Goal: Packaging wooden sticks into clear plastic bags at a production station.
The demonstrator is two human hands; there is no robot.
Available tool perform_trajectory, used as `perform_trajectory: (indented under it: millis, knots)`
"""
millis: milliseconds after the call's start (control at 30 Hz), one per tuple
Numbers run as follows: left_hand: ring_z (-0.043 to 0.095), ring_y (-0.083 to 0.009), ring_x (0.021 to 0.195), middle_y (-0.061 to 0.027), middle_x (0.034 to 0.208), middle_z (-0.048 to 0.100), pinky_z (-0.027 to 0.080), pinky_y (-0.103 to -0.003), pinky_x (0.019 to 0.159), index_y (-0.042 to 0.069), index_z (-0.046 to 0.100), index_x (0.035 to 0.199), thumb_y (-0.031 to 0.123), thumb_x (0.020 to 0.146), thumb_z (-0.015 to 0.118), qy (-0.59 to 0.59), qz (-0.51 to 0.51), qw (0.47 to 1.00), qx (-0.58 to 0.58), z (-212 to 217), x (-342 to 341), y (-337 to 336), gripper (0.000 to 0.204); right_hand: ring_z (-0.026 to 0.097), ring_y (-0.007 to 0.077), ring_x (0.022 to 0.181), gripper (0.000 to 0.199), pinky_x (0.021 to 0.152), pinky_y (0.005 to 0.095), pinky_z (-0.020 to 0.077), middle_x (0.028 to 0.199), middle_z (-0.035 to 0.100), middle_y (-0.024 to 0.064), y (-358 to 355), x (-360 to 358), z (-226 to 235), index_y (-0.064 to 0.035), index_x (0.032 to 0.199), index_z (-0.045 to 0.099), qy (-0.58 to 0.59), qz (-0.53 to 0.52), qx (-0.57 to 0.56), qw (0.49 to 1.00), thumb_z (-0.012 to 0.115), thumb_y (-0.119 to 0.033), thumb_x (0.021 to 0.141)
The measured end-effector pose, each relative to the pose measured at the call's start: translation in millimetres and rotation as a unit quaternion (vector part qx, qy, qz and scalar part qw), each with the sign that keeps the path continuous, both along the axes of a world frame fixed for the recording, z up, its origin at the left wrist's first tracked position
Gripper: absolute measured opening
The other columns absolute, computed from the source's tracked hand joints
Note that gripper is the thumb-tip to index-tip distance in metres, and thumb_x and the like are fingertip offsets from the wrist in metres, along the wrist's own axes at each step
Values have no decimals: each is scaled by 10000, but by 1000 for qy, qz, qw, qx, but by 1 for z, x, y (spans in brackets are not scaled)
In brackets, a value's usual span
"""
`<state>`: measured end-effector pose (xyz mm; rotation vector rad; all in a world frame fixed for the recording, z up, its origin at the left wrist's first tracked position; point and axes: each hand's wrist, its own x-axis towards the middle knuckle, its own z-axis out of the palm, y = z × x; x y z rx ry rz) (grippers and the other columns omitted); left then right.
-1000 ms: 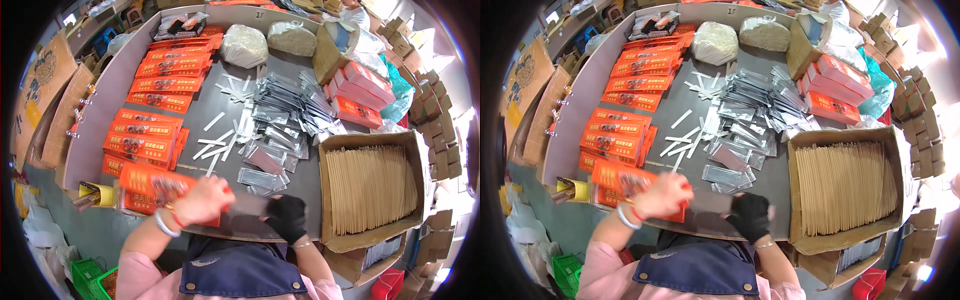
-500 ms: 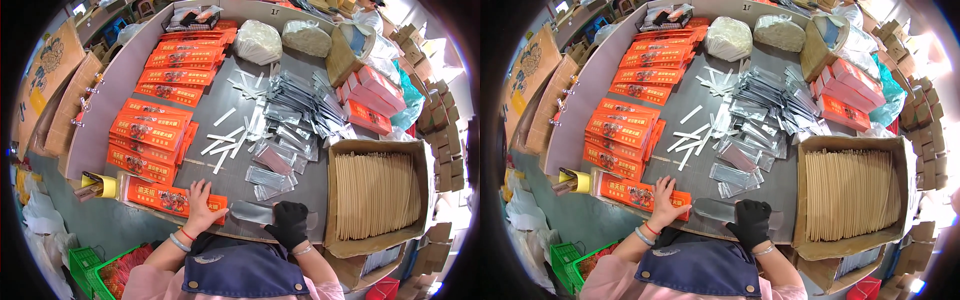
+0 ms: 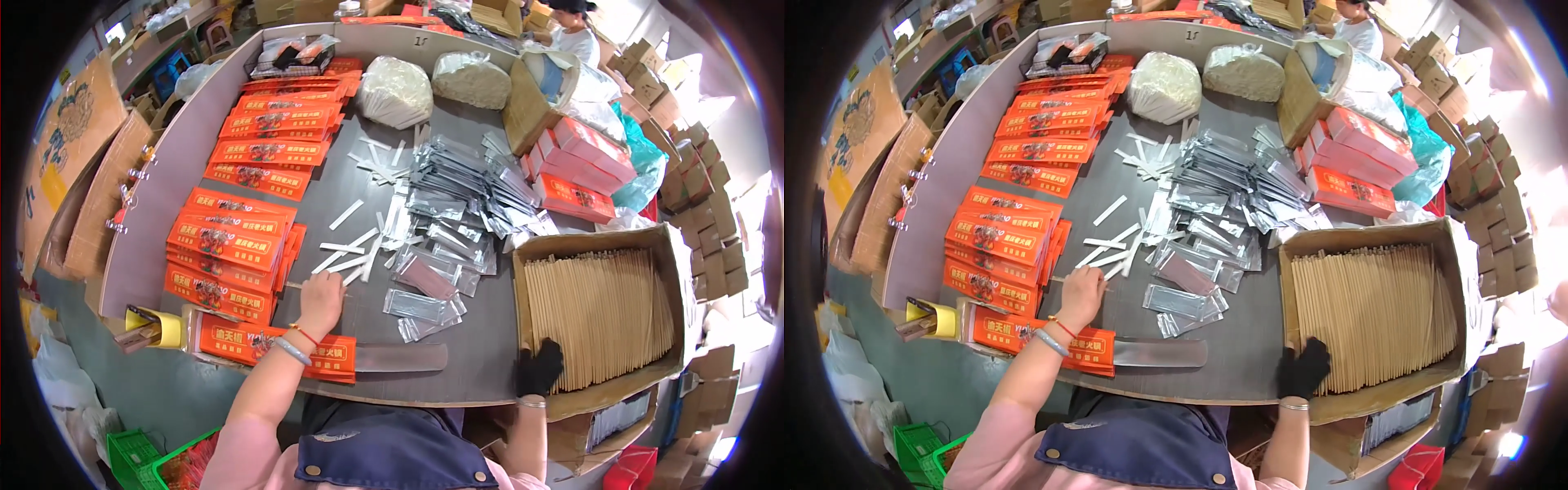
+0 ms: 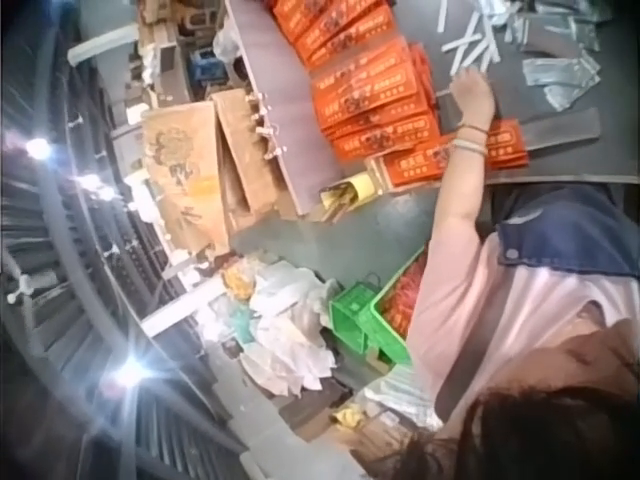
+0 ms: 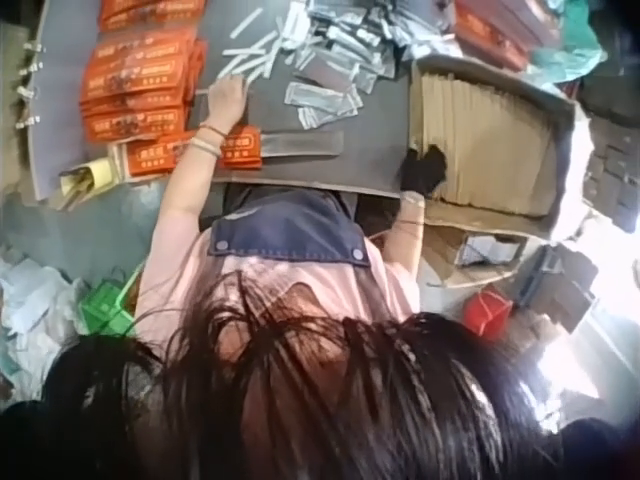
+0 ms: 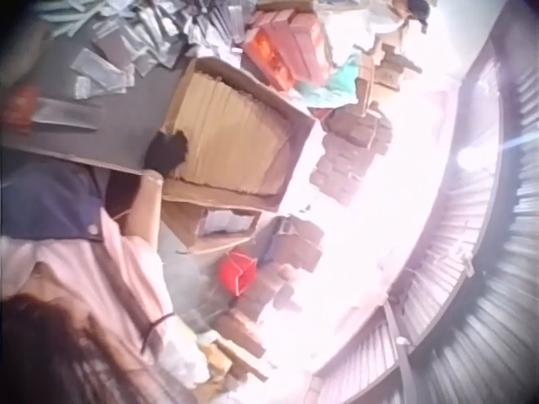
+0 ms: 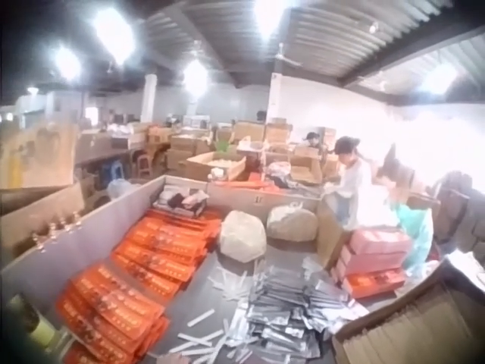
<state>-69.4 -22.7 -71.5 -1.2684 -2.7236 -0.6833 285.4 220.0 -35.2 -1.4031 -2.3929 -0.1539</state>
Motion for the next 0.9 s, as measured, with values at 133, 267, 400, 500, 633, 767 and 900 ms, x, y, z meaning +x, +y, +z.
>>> perform_trajectory:
  millis: [133, 267, 400, 500, 633, 767, 900]
  knots:
    - [565, -342, 768, -117, 807, 573, 440, -460, 685, 61, 573, 841, 105, 839, 610, 26, -27, 999, 0, 7, 7, 1, 58, 574, 329, 909, 264, 779, 458, 455, 930, 584, 133, 10, 20, 6, -57, 956, 565, -149, -111, -57, 981, 669, -247, 805]
    - [554, -327, 963, -113, 980, 578, 454, -425, 802, 43, 583, 929, 97, 838, 594, 13, -197, 970, 144, 27, 32, 55, 107, 592, 284, 890, 195, 740, 432, 475, 925, 580, 113, 12, 14, 3, -83, 908, 555, -219, -117, -55, 967, 641, -229, 812]
    - [521, -260, 1048, -69, 1026, 568, 425, -392, 869, 82, 610, 991, 138, 819, 578, 139, -244, 952, 123, 29, 27, 107, 183, 608, 269, 877, 188, 728, 410, 490, 928, 587, 100, 8, 14, 1, -88, 917, 560, -240, -98, -62, 964, 641, -229, 822]
    - [511, -254, 1069, -41, 1040, 567, 395, -405, 906, 112, 604, 965, 125, 772, 663, 91, -235, 965, 70, 19, 20, 112, 203, 614, 269, 893, 189, 746, 406, 495, 932, 592, 102, 5, 8, 4, -88, 916, 553, -265, -101, -85, 955, 640, -236, 838]
    - [568, -252, 924, -50, 874, 601, 427, -413, 824, 98, 606, 911, 115, 782, 673, 80, -256, 962, 53, 20, 17, 109, 146, 618, 273, 900, 199, 759, 408, 498, 940, 594, 103, 10, 10, -1, -85, 928, 551, -253, -105, -112, 955, 641, -245, 850]
    - [587, -326, 647, -148, 742, 590, 462, -392, 589, 34, 595, 863, 98, 832, 662, -194, -234, 939, 161, 68, 42, 89, 97, 621, 278, 899, 191, 761, 415, 499, 943, 595, 106, 12, 14, -5, -81, 944, 555, -229, -105, -132, 959, 631, -226, 846]
    - [600, -332, 681, -158, 751, 620, 485, -391, 640, 65, 644, 839, 209, 798, 704, -215, -297, 930, 22, 58, 67, 27, 162, 627, 284, 912, 193, 767, 419, 503, 962, 602, 119, 10, 11, -3, -75, 953, 557, -221, -114, -99, 963, 629, -212, 837]
